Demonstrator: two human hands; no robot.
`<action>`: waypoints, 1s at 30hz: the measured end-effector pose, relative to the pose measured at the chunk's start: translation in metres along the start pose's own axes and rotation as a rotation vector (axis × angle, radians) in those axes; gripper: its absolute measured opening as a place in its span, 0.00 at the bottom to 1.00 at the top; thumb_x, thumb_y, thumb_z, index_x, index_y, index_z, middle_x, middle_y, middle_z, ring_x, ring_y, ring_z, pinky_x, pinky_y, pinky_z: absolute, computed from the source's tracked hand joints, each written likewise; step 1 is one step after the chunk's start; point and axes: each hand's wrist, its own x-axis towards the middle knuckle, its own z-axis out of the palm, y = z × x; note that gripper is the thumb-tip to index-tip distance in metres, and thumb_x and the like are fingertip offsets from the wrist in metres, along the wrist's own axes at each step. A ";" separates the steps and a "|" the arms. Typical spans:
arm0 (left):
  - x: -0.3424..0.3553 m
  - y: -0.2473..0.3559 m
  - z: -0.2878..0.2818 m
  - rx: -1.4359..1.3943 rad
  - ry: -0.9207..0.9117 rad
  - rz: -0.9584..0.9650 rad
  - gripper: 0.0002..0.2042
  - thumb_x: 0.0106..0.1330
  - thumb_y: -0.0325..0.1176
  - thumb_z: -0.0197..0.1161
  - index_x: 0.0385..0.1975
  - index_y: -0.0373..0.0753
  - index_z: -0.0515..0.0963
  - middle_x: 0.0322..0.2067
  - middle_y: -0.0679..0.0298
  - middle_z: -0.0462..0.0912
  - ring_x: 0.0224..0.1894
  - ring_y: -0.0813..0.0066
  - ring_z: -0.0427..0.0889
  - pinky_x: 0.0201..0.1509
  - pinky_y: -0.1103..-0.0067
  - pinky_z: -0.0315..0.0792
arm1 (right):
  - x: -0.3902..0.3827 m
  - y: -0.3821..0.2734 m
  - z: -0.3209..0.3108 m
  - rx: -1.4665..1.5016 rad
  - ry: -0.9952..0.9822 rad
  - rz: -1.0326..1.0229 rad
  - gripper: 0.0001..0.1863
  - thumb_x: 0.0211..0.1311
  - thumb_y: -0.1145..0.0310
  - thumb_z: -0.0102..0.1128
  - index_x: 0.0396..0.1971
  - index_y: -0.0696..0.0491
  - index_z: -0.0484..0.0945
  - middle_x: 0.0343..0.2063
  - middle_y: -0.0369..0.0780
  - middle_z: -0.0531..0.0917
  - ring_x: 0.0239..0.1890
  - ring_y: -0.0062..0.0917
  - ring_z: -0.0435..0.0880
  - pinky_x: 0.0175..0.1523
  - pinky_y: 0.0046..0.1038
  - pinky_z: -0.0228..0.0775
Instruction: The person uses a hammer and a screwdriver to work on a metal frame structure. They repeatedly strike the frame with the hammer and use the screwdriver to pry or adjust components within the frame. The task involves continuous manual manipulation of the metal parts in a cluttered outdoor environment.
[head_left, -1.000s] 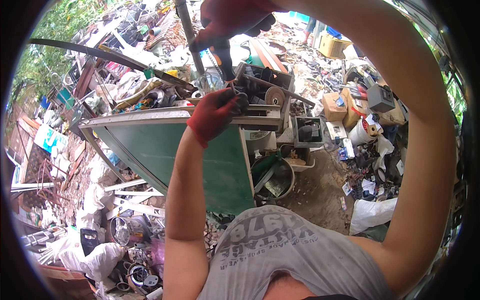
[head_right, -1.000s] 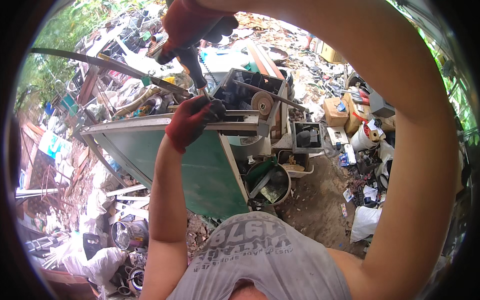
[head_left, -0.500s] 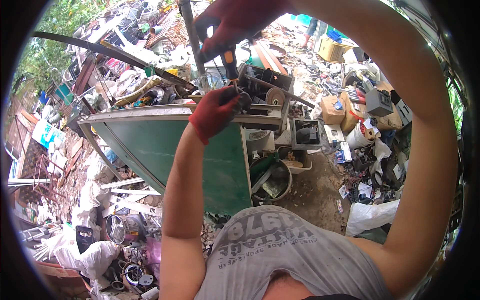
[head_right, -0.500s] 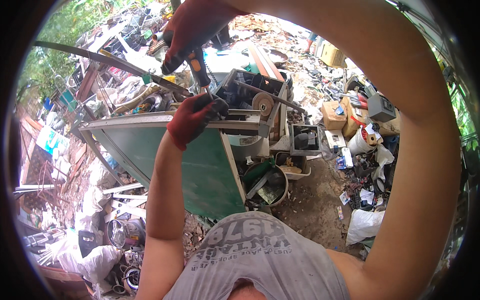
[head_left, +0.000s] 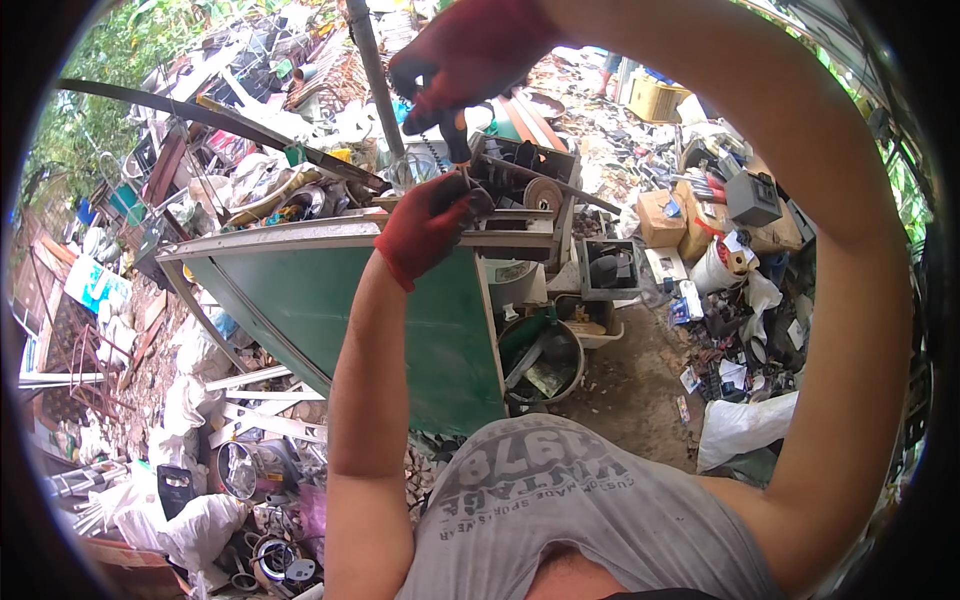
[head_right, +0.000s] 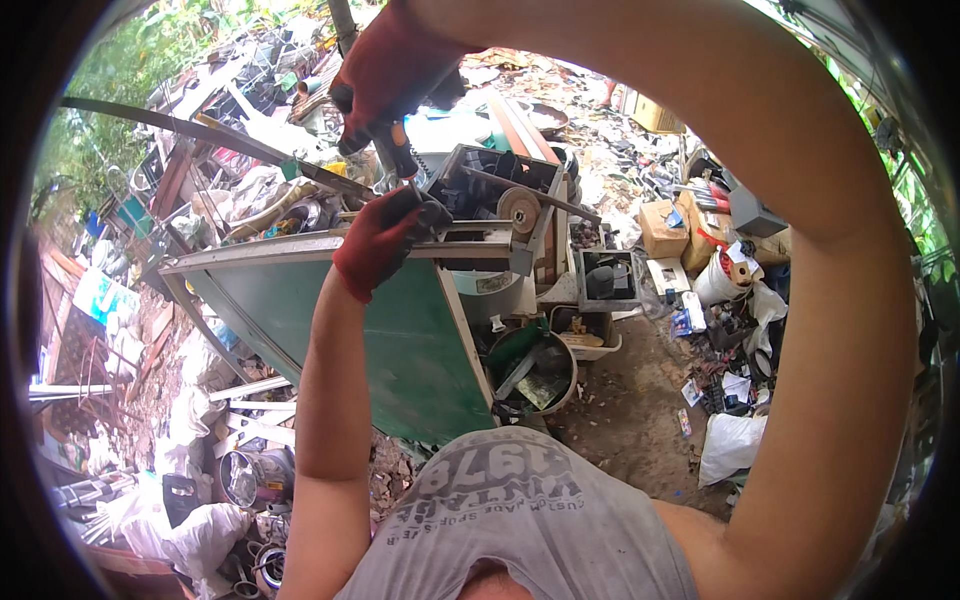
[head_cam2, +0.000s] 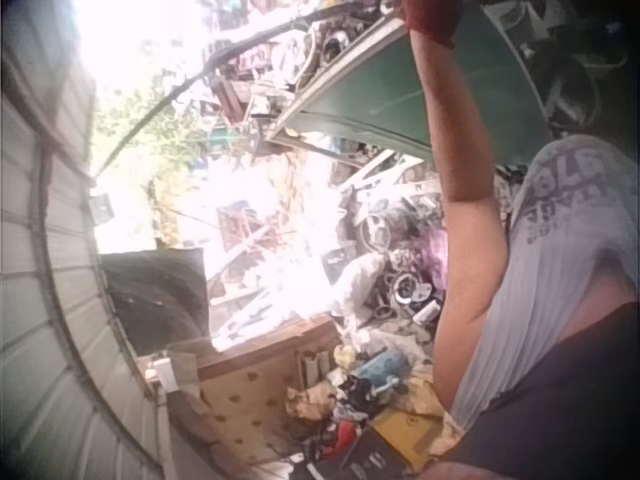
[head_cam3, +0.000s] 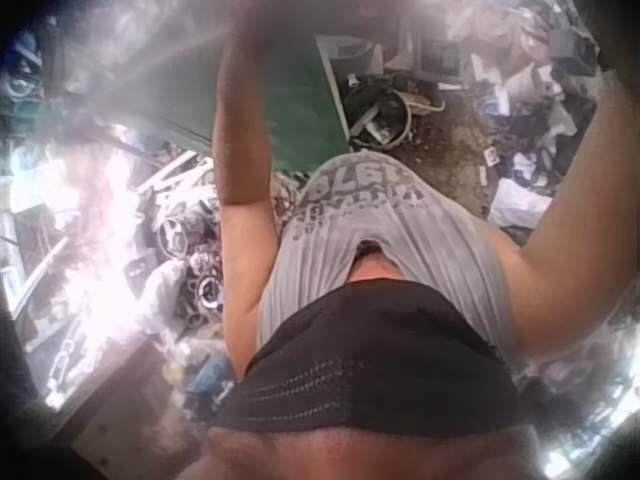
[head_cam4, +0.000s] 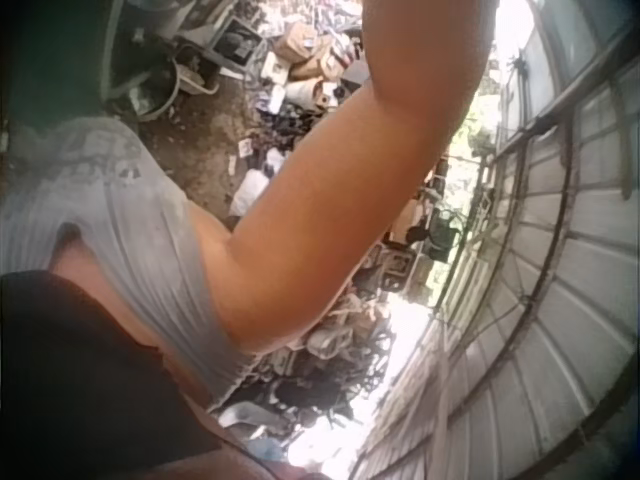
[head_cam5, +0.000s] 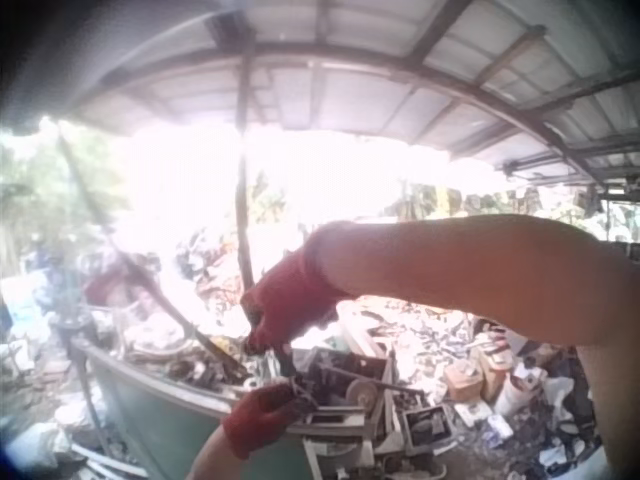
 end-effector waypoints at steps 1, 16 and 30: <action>0.010 0.002 0.011 0.045 -0.040 0.039 0.12 0.71 0.38 0.67 0.39 0.34 0.81 0.31 0.60 0.84 0.33 0.77 0.77 0.42 0.74 0.74 | -0.013 0.006 0.011 -0.035 0.045 0.052 0.17 0.70 0.57 0.63 0.48 0.54 0.82 0.29 0.39 0.83 0.27 0.27 0.79 0.32 0.32 0.74; 0.009 -0.009 0.000 0.069 -0.069 -0.058 0.08 0.72 0.31 0.65 0.45 0.35 0.81 0.37 0.63 0.85 0.39 0.80 0.79 0.47 0.77 0.75 | 0.001 0.036 0.031 0.154 0.254 -0.013 0.23 0.68 0.49 0.66 0.47 0.55 0.81 0.25 0.39 0.83 0.20 0.26 0.78 0.24 0.30 0.72; 0.023 0.008 0.016 -0.261 -0.158 -0.064 0.06 0.72 0.22 0.62 0.45 0.34 0.77 0.45 0.59 0.86 0.47 0.73 0.84 0.52 0.76 0.78 | 0.049 0.092 0.052 0.445 0.444 -0.275 0.07 0.70 0.69 0.60 0.38 0.57 0.83 0.31 0.40 0.83 0.33 0.26 0.84 0.49 0.25 0.81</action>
